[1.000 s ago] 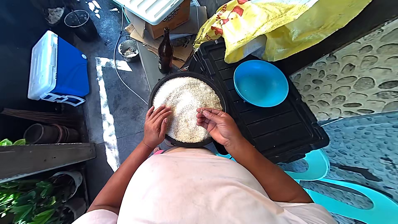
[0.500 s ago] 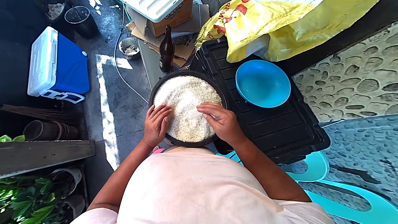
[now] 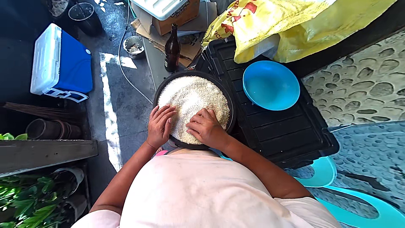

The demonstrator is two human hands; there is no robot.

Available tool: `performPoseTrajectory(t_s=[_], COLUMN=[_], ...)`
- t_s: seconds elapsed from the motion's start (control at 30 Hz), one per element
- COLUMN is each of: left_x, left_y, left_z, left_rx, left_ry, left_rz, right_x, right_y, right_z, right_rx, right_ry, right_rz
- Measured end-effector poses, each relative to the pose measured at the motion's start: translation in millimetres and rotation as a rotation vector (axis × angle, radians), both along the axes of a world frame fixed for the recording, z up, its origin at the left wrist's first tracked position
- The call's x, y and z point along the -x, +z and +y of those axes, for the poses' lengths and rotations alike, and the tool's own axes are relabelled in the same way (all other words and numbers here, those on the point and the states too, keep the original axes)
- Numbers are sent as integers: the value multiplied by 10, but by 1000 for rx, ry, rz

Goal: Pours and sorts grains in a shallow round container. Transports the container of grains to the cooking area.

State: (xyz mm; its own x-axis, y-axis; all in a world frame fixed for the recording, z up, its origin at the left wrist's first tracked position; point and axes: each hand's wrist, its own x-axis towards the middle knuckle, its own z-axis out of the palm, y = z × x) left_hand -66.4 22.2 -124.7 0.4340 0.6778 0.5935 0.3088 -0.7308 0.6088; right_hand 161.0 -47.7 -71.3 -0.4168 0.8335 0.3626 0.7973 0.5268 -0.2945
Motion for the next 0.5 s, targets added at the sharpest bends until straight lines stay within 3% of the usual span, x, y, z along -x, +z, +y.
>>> performPoseTrajectory(t_s=[0.1,0.2,0.27,0.4,0.5], left_x=[-5,-3,3,8,7], left_y=[4,-13,-17,-40,-34], left_z=[-3,7,5,23,26], left_rx=[0,-4,-1,-5,7], left_ry=[4,1,-4,-15,-20], left_rz=[-1,-7,-8,-16,-5], right_x=[11,-29,-62,-100,-138], right_y=[-37,52,175,445,518], right_z=[27,32,-4,-52,-104], right_rx=[-48,47,257,761,898], right_ry=[24,-24,-106,-345,-464], right_rz=[22,297,671,1646,1925])
